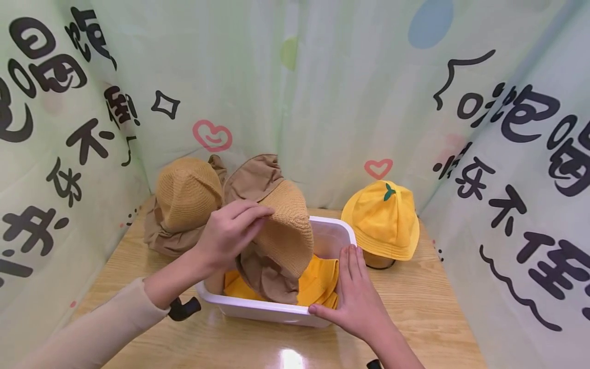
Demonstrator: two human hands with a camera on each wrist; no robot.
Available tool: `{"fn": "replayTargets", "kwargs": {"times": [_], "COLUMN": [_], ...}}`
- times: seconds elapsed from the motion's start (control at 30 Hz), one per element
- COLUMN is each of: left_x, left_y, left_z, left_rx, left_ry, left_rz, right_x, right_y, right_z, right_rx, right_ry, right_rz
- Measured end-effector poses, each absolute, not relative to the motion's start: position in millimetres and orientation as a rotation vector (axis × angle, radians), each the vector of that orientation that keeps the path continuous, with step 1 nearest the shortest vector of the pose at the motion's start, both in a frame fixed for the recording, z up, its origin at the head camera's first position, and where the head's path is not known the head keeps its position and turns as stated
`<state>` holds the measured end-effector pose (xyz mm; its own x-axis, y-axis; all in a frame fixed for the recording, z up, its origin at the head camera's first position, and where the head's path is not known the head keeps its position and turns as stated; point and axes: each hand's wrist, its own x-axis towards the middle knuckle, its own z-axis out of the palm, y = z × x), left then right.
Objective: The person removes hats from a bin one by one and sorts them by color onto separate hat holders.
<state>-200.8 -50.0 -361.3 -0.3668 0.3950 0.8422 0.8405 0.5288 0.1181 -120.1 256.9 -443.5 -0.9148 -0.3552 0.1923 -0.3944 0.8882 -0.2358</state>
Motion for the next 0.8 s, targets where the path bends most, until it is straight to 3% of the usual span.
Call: {"fn": "replayTargets", "kwargs": {"times": [0.3, 0.53, 0.8], "left_x": [-200, -201, -205], "left_y": [-64, -74, -79], "left_z": [-366, -369, -368], "left_rx": [-0.944, -0.820, -0.724], "left_ry": [-2.007, -2.030, -1.963], "left_rz": [-0.877, -1.140, -1.355], "right_x": [-119, -124, -157], "right_y": [259, 261, 245], "right_z": [-437, -401, -362], "right_rx": [0.605, 0.609, 0.938], "right_ry": [-2.961, -3.073, -2.916], "right_rz": [0.449, 0.758, 0.888]}}
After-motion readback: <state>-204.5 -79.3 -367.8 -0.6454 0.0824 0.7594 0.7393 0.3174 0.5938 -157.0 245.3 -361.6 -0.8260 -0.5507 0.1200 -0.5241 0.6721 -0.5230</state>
